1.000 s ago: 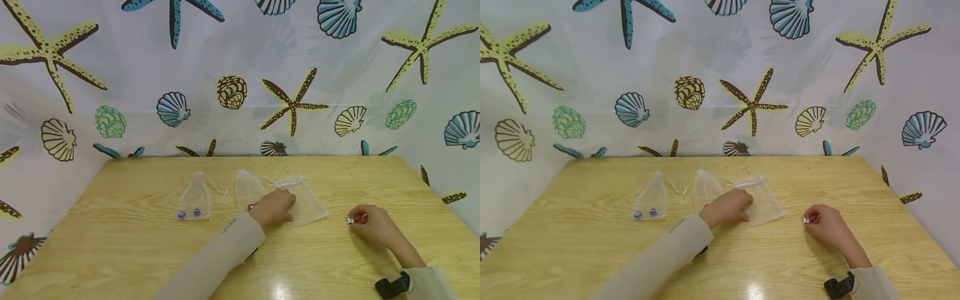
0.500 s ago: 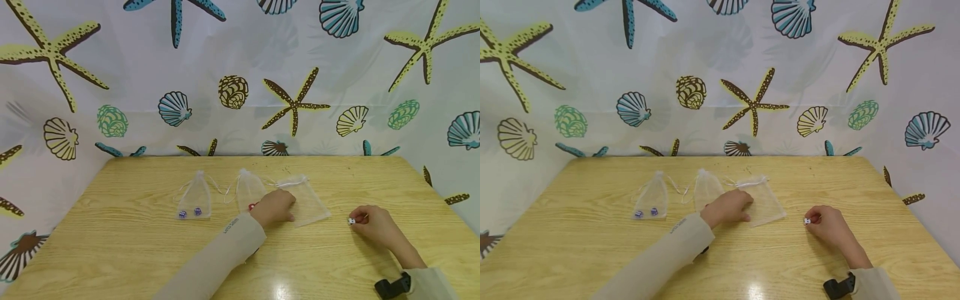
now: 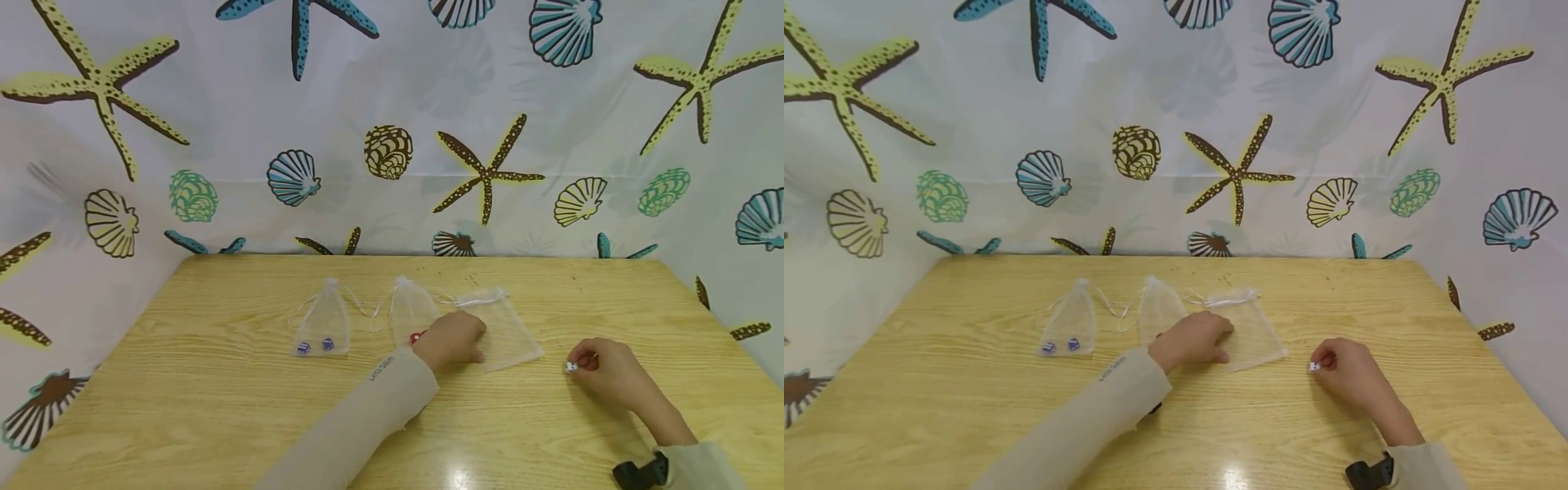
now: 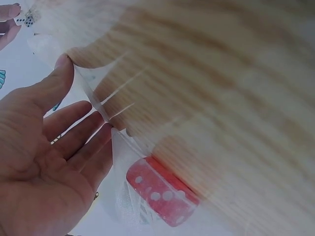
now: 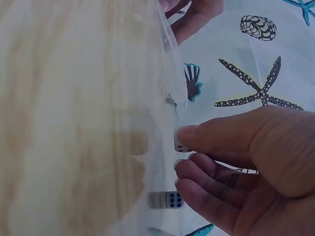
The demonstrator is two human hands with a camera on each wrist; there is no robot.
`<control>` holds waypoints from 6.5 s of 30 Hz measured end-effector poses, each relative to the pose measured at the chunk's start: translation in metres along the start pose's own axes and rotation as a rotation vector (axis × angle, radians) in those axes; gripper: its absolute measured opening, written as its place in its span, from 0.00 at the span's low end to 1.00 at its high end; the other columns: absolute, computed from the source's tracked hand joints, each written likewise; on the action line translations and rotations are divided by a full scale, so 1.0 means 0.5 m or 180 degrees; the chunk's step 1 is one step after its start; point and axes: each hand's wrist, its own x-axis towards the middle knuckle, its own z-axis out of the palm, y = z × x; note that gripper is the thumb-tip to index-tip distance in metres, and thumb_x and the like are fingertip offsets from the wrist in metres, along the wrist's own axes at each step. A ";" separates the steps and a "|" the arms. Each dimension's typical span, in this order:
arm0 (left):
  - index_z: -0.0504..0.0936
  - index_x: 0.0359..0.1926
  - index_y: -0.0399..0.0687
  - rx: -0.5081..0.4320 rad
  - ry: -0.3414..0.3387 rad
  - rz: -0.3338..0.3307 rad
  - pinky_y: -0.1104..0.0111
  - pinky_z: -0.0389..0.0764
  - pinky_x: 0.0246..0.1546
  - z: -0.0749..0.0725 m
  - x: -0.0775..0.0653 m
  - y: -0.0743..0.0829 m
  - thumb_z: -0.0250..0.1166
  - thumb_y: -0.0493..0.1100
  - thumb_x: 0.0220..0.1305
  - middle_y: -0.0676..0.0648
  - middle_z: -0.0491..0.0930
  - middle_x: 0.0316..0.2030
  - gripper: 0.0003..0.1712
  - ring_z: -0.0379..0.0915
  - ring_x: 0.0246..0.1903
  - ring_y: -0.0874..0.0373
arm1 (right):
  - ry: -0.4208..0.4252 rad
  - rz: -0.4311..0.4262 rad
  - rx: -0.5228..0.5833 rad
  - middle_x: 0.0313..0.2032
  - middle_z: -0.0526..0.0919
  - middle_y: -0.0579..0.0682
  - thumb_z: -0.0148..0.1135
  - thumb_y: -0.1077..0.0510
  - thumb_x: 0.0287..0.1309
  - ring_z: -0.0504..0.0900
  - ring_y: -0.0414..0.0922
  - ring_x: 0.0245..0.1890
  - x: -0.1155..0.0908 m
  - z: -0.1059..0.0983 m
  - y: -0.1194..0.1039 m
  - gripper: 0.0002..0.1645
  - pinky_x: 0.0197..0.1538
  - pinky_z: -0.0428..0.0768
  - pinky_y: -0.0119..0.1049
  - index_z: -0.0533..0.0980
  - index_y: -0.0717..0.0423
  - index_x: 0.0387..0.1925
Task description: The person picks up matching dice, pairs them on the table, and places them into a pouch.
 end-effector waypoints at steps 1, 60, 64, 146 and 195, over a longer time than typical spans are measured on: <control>0.81 0.40 0.48 -0.0019 -0.0003 -0.0006 0.67 0.78 0.43 0.000 0.000 0.001 0.68 0.51 0.58 0.51 0.82 0.38 0.14 0.77 0.40 0.59 | -0.0001 -0.0008 0.0009 0.28 0.79 0.48 0.67 0.63 0.51 0.74 0.40 0.28 -0.001 0.001 -0.005 0.05 0.30 0.73 0.31 0.79 0.59 0.31; 0.82 0.40 0.48 0.0035 0.0099 0.0056 0.71 0.75 0.35 -0.008 -0.006 0.001 0.70 0.51 0.57 0.53 0.81 0.31 0.15 0.75 0.33 0.61 | -0.0882 -0.1337 0.0863 0.24 0.80 0.41 0.69 0.70 0.45 0.73 0.27 0.24 0.007 0.147 -0.249 0.09 0.29 0.76 0.24 0.79 0.54 0.27; 0.82 0.40 0.48 0.0058 0.0109 0.0062 0.70 0.76 0.36 -0.008 -0.008 0.001 0.70 0.52 0.56 0.52 0.82 0.33 0.16 0.77 0.35 0.60 | -0.0916 -0.1333 0.0890 0.24 0.80 0.42 0.68 0.70 0.45 0.73 0.27 0.24 0.007 0.147 -0.249 0.09 0.29 0.77 0.24 0.79 0.55 0.27; 0.81 0.46 0.47 -0.0034 -0.0019 -0.0062 0.68 0.73 0.37 -0.008 -0.010 0.004 0.69 0.51 0.57 0.53 0.77 0.30 0.19 0.71 0.32 0.60 | 0.0206 0.0334 -0.0057 0.32 0.79 0.55 0.66 0.61 0.52 0.79 0.49 0.33 0.001 -0.018 0.056 0.15 0.33 0.76 0.40 0.76 0.67 0.40; 0.81 0.47 0.47 0.0005 -0.0002 -0.0077 0.68 0.73 0.36 -0.006 -0.008 0.006 0.69 0.51 0.57 0.53 0.78 0.31 0.19 0.70 0.32 0.60 | -0.0220 -0.0373 0.0201 0.24 0.77 0.43 0.67 0.64 0.50 0.70 0.34 0.24 -0.009 0.037 -0.127 0.03 0.28 0.72 0.27 0.79 0.56 0.29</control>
